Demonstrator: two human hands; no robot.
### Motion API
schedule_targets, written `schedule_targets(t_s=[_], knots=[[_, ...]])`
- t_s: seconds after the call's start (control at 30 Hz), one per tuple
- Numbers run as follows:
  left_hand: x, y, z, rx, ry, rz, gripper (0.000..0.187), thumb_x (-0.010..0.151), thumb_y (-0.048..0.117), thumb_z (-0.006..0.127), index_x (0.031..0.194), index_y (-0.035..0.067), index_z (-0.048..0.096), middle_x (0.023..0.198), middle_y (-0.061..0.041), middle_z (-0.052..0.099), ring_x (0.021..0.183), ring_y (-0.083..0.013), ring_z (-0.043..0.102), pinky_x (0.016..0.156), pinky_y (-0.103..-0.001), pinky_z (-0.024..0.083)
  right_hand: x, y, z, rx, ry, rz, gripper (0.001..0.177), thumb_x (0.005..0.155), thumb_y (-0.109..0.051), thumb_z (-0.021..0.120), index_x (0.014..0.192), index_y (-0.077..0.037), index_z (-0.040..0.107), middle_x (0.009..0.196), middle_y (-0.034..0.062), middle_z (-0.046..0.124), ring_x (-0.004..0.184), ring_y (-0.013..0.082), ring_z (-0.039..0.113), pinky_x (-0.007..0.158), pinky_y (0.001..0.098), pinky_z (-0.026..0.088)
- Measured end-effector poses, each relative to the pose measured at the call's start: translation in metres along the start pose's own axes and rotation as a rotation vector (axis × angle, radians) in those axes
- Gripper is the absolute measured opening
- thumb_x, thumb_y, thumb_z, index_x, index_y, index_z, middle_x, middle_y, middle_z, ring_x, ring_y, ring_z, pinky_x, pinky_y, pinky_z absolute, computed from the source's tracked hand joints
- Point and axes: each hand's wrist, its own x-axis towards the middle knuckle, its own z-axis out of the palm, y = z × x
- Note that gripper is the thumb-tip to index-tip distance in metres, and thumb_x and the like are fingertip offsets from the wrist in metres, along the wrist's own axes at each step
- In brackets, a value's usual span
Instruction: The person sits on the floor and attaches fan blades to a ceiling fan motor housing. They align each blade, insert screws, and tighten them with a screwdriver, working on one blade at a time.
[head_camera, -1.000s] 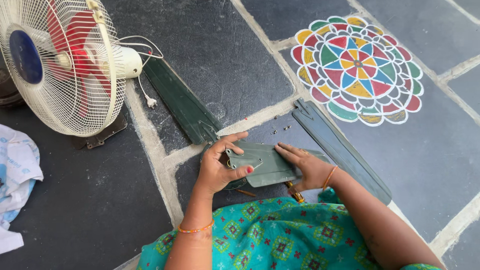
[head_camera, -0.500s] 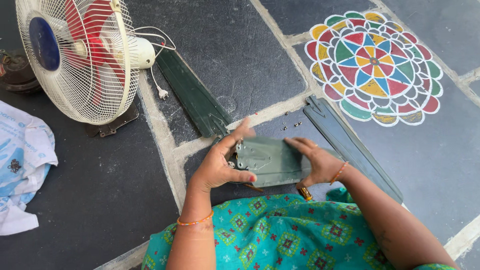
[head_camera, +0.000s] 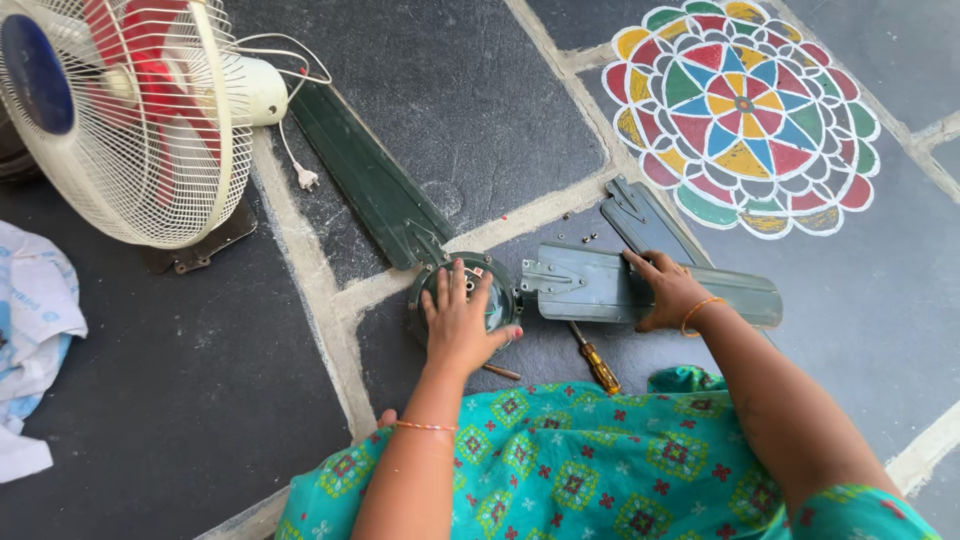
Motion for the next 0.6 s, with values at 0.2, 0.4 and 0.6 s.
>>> schedule_targets(t_s=[0.2,0.4,0.6], knots=[[0.000,0.007,0.006,0.025,0.073,0.020,0.104,0.063,0.053,0.090,0.150,0.019,0.045,0.164,-0.024,0.017,0.151,-0.0464,0.015,0.119,-0.063,0.019,0.015,0.011,0.021,-0.036,-0.122,0.044,0.138,0.048,-0.029,0.098,0.160,-0.032,0.017,0.155,0.0105,0.034,0.141,0.0352,0.041,0.117,0.0490,0.037],[0.003,0.007,0.012,0.026,0.098,0.005,0.101,0.064,0.048,0.092,0.148,0.017,0.046,0.162,-0.022,0.021,0.151,-0.0455,0.018,0.120,-0.061,0.019,0.021,0.008,0.027,-0.139,-0.196,0.067,0.137,0.051,-0.031,0.099,0.160,-0.034,0.016,0.154,0.0084,0.034,0.146,0.0310,0.037,0.117,0.0544,0.034],[0.002,0.010,0.007,0.055,0.088,0.004,0.094,0.067,0.047,0.090,0.147,0.018,0.050,0.163,-0.023,0.020,0.151,-0.0461,0.017,0.120,-0.061,0.019,0.022,0.005,0.032,-0.124,-0.213,0.064,0.140,0.050,-0.032,0.099,0.160,-0.038,0.013,0.158,0.0062,0.032,0.147,0.0283,0.037,0.117,0.0478,0.039]])
